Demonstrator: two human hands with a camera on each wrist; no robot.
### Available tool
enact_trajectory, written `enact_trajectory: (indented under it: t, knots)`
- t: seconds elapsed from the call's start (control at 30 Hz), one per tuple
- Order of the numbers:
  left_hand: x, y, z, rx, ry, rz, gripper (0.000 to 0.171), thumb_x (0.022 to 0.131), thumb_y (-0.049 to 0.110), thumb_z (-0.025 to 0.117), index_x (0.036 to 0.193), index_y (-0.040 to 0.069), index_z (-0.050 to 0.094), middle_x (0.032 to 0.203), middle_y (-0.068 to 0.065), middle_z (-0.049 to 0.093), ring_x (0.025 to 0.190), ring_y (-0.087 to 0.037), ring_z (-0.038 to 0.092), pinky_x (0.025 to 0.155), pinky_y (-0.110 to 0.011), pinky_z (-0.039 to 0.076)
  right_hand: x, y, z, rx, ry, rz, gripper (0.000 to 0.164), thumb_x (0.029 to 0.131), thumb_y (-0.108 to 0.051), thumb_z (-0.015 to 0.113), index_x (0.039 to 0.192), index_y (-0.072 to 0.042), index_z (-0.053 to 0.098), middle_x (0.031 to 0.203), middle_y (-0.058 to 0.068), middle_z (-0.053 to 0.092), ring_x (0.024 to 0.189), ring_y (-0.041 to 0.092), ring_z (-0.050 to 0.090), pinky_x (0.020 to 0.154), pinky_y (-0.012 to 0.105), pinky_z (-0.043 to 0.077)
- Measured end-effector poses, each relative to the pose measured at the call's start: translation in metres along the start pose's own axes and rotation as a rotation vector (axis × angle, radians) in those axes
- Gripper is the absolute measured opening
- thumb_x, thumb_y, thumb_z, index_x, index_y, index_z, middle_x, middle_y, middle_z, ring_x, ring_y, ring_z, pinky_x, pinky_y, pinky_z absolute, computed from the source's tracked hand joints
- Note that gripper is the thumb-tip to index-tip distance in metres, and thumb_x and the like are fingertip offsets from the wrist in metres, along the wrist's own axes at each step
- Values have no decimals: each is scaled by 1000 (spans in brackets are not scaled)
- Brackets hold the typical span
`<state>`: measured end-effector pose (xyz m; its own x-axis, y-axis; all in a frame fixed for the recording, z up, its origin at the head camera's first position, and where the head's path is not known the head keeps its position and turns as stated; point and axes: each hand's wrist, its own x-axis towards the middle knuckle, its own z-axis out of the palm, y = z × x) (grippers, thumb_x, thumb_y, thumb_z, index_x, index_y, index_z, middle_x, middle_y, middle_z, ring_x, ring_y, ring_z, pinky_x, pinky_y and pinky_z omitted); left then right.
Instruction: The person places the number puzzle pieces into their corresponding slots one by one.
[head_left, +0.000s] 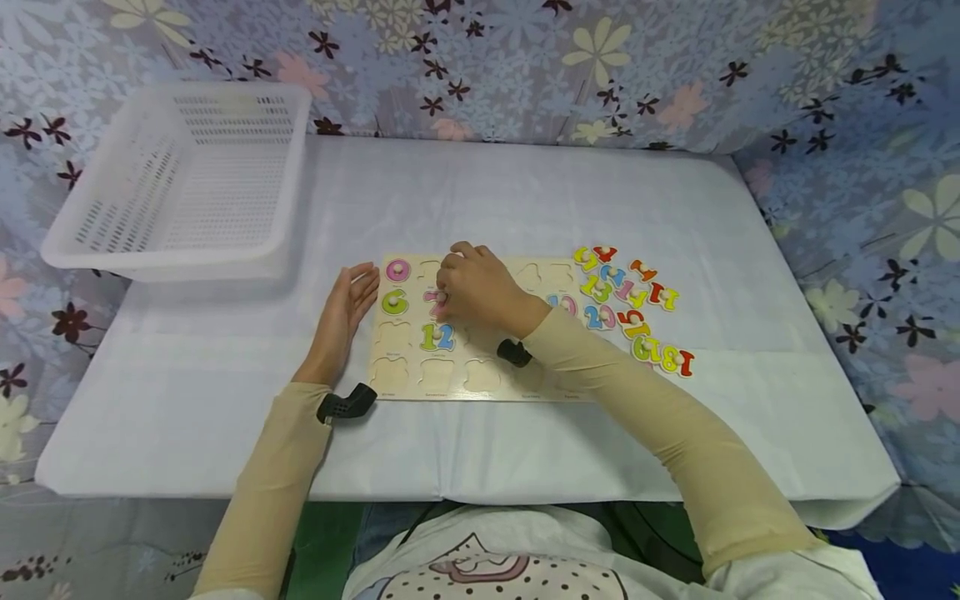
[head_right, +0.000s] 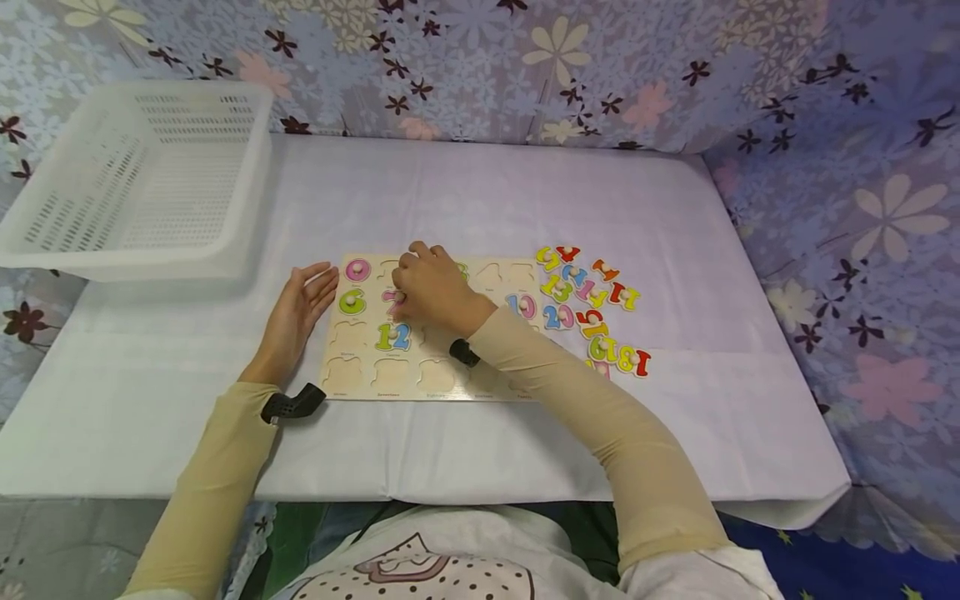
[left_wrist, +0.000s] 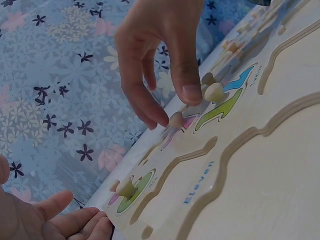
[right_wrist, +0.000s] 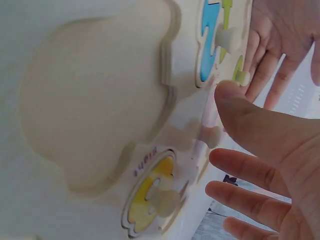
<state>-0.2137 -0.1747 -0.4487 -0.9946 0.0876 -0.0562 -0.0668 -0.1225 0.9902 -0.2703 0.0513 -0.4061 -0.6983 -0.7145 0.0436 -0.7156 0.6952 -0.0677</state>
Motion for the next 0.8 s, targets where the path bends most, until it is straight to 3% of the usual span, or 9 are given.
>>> enact_trajectory:
  t: [0.3, 0.5, 0.8]
  knots:
    - [-1, 1, 1, 6, -7, 10, 62, 106, 45, 22, 149, 0, 25, 154, -16, 28, 142, -20, 27, 116, -26, 25, -27, 10, -5, 57, 30, 14, 33, 81, -37, 79, 103, -13, 73, 119, 6, 63, 129, 29, 40, 103, 44, 41]
    - [-1, 0, 4, 31, -3, -8, 65, 105, 49, 24, 150, 2, 25, 155, -14, 27, 142, -19, 27, 115, -25, 25, -65, 21, -3, 123, 26, 78, 31, 80, -34, 80, 102, -13, 73, 118, 6, 63, 130, 30, 39, 104, 46, 40]
    - [-2, 1, 6, 32, 11, -19, 65, 105, 48, 22, 150, 0, 25, 155, -15, 27, 141, -20, 28, 115, -24, 26, -123, 43, -7, 223, 136, 170, 34, 76, -27, 84, 101, -8, 72, 117, 10, 64, 128, 34, 41, 105, 52, 39]
